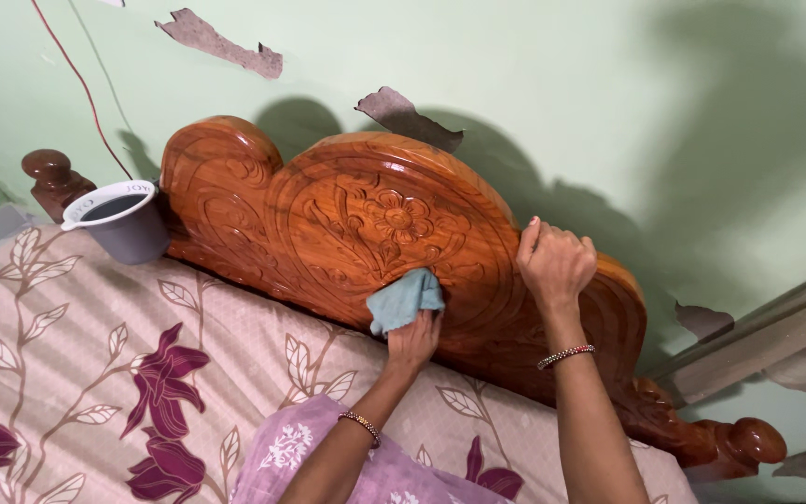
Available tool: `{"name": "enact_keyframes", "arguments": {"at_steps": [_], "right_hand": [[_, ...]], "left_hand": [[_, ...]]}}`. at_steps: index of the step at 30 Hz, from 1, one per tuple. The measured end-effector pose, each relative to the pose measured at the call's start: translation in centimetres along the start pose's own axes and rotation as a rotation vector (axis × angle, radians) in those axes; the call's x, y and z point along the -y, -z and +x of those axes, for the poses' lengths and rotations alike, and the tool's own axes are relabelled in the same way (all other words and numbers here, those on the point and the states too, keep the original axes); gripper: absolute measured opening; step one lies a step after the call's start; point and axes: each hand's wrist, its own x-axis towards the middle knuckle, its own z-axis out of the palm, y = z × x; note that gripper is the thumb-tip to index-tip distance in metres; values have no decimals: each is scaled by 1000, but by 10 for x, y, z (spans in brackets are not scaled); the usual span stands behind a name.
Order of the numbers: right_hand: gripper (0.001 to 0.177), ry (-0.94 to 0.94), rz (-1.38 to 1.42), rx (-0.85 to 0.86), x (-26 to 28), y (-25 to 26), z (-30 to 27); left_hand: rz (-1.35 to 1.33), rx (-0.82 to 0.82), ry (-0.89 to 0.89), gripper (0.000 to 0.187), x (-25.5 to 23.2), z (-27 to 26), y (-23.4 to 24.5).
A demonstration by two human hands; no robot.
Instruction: The person wipes the carved wooden surface of a headboard with a cloth, dipping the cloth into a container of liquid and repeatedly cleaning various sections of the wood.
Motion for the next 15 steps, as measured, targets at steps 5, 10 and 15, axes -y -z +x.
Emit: {"name": "enact_keyframes", "arguments": {"at_steps": [5,10,15], "right_hand": [[43,9,2,-22,0,0,0],[45,-17,-38,59,-1,-3,0],[45,17,-45,-1,0,-2,0]], "left_hand": [[-56,-75,-65,53,-4,13,1],[-39,-28,-181,60,14,10,13],[-13,-38,-158,57,7,17,29]]}}
